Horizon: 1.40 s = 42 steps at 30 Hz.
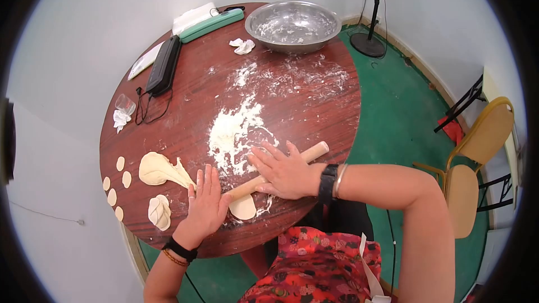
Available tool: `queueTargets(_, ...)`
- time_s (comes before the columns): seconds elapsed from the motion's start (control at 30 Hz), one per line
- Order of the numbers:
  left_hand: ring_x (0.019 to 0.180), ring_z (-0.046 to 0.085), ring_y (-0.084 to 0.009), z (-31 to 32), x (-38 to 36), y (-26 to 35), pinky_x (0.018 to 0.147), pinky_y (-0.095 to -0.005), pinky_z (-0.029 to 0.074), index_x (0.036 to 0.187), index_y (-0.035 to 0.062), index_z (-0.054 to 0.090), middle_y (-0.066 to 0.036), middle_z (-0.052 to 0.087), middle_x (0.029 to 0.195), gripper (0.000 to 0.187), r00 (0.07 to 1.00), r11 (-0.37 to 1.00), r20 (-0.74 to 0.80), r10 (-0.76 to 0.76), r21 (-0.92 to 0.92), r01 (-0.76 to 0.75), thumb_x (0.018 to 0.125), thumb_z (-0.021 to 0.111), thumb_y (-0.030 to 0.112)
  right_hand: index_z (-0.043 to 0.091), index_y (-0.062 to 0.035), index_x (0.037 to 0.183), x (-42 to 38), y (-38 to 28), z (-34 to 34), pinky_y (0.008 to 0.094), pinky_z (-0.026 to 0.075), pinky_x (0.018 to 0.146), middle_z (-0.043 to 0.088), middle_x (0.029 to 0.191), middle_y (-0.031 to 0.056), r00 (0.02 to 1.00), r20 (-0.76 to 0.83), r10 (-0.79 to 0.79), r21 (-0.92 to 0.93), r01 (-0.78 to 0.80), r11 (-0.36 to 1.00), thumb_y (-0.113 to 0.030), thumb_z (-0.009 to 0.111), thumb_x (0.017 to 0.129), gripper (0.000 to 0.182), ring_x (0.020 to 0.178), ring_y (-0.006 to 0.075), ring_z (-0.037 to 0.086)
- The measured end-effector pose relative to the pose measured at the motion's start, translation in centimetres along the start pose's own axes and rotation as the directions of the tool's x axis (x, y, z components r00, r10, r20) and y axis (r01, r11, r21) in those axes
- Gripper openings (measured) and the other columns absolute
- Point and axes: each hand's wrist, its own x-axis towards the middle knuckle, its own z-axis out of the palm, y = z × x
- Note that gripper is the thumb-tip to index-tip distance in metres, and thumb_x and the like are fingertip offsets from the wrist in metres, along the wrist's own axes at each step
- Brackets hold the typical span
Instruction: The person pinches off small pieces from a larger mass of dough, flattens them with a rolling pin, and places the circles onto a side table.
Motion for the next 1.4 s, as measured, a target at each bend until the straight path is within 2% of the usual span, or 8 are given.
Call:
queueTargets(0.3,0.143,0.023,-0.0504,-1.0,-5.5,3.2,0.109,-0.0678,0.022,0.150,-0.0062,0.023,-0.030,0.022,0.156,0.076,0.977,0.986,0.190,0.101,-0.148,-0.073,0.098,0.046,0.044,0.030,0.0014,0.149,-6.4,-1.9,-1.3,0.0644,0.032,0.105,0.026,0.157,0.0196,0.976,0.136,-0.172,0.161,0.150,0.976,-0.059,0.047,0.095,0.084,0.143,0.0400,0.028)
queueTargets(0.57,0.146,0.019,-0.0474,-0.6,-0.2,0.6,0.112,-0.0674,0.017,0.151,-0.0063,0.021,-0.027,0.019,0.158,0.075,0.996,0.997,0.075,-0.057,-0.040,0.060,0.100,0.043,0.044,0.029,-0.0012,0.150,-0.5,0.1,0.4,0.0612,0.035,0.100,0.030,0.156,0.0181,0.996,-0.059,-0.066,0.010,0.067,0.998,-0.057,0.053,0.092,0.084,0.140,0.0414,0.032)
queueTargets(0.7,0.147,0.013,-0.0483,-1.3,0.6,0.7,0.112,-0.0673,0.016,0.152,-0.0066,0.017,-0.027,0.013,0.160,0.076,0.984,0.984,0.036,-0.176,-0.030,0.177,0.100,0.043,0.042,0.033,-0.0117,0.149,2.0,1.4,-1.1,0.0519,0.042,0.097,0.042,0.144,0.0146,0.998,0.062,0.011,0.233,-0.026,0.972,-0.041,0.078,0.078,0.090,0.128,0.0409,0.043)
queueTargets(0.73,0.144,0.018,-0.0483,-1.5,0.2,1.2,0.111,-0.0655,0.019,0.150,-0.0067,0.021,-0.028,0.018,0.157,0.072,0.986,0.989,-0.071,-0.150,-0.028,0.148,0.098,0.047,0.037,0.048,-0.0128,0.137,2.1,2.1,0.1,0.0463,0.046,0.092,0.054,0.125,0.0128,0.989,-0.145,0.003,0.309,0.042,0.950,-0.031,0.082,0.074,0.074,0.115,0.0367,0.052)
queueTargets(0.83,0.135,0.033,-0.0471,-1.3,-2.5,1.7,0.108,-0.0595,0.027,0.141,-0.0066,0.035,-0.028,0.035,0.146,0.060,0.944,0.994,-0.330,-0.016,-0.108,-0.021,0.093,0.057,0.021,0.059,-0.0097,0.119,2.4,3.3,-0.2,0.0461,0.047,0.089,0.061,0.110,0.0126,0.996,0.008,-0.094,0.432,0.082,0.898,-0.030,0.079,0.078,0.050,0.105,0.0340,0.057)
queueTargets(0.93,0.108,0.053,-0.0399,-0.8,-4.2,1.1,0.098,-0.0501,0.038,0.119,-0.0024,0.054,-0.021,0.056,0.115,0.042,0.852,0.902,-0.485,0.197,-0.251,-0.352,0.079,0.066,-0.002,0.065,-0.0050,0.102,2.5,4.0,1.4,0.0456,0.048,0.084,0.065,0.096,0.0137,0.985,-0.116,-0.127,0.475,0.168,0.864,-0.027,0.076,0.080,0.033,0.097,0.0341,0.061)
queueTargets(1.17,0.107,0.054,-0.0397,1.4,-4.3,2.3,0.095,-0.0483,0.044,0.127,-0.0020,0.056,-0.021,0.056,0.119,0.045,0.923,0.896,-0.168,0.346,-0.235,-0.378,0.085,0.067,0.008,0.063,-0.0013,0.106,2.0,4.3,0.0,0.0462,0.046,0.083,0.063,0.097,0.0179,0.998,0.002,-0.069,0.526,0.058,0.849,-0.031,0.069,0.088,0.035,0.096,0.0373,0.059)
queueTargets(1.4,0.108,0.048,-0.0421,2.1,-7.0,5.6,0.091,-0.0494,0.041,0.134,-0.0033,0.050,-0.024,0.049,0.123,0.053,0.989,0.943,-0.113,0.095,-0.308,-0.126,0.089,0.068,0.019,0.063,-0.0026,0.096,-0.8,3.5,-1.2,0.0480,0.046,0.080,0.062,0.092,0.0177,0.985,-0.170,-0.035,0.474,0.113,0.873,-0.030,0.070,0.087,0.030,0.090,0.0383,0.058)
